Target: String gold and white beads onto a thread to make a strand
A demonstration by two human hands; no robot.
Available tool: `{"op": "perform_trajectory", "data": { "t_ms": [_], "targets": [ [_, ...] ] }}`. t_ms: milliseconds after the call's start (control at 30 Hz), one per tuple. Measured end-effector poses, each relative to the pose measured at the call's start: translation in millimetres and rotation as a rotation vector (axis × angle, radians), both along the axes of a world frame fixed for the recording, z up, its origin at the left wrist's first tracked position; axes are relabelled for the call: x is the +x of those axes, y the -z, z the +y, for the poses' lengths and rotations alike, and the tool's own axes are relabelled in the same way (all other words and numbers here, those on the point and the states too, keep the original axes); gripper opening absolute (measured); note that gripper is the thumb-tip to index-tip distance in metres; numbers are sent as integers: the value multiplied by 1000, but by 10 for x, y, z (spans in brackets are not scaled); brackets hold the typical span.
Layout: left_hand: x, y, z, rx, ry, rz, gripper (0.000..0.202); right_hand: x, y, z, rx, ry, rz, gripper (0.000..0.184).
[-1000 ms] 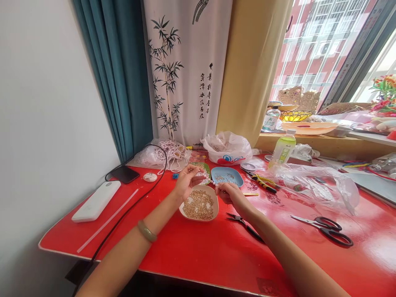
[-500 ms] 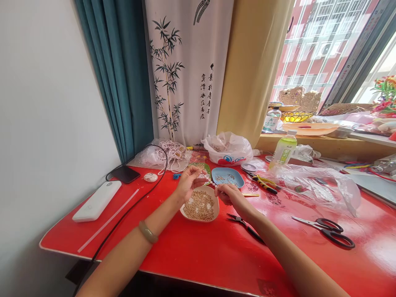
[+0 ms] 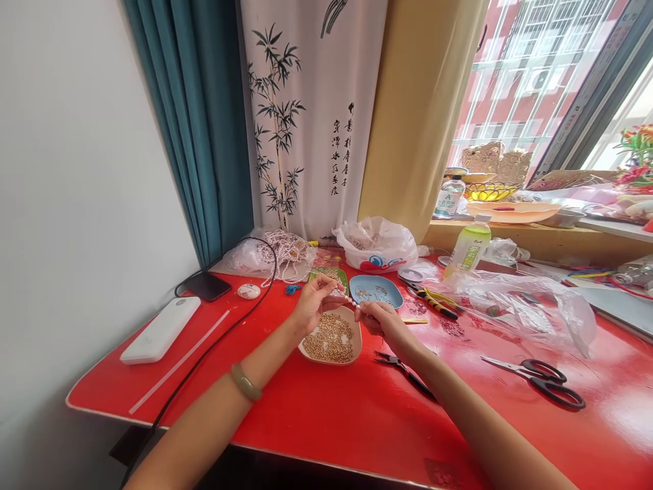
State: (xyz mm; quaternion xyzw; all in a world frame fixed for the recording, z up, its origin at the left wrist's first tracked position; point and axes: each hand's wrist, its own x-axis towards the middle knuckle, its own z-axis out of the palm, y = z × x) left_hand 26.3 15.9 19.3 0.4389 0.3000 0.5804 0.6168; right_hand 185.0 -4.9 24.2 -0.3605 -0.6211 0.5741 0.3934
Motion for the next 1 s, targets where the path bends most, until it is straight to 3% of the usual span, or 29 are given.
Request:
{"op": "perform_trajectory", "data": {
  "t_ms": [467, 633, 1000],
  "targets": [
    [26, -3, -22, 0, 36, 28, 19, -10, -18, -12, 37, 22, -60, 21],
    [44, -13, -46, -16, 48, 36, 19, -15, -5, -26, 92, -32, -48, 16],
    [52, 4, -47, -14, 89, 39, 22, -3, -15, -18, 57, 20, -73, 17]
  ]
}}
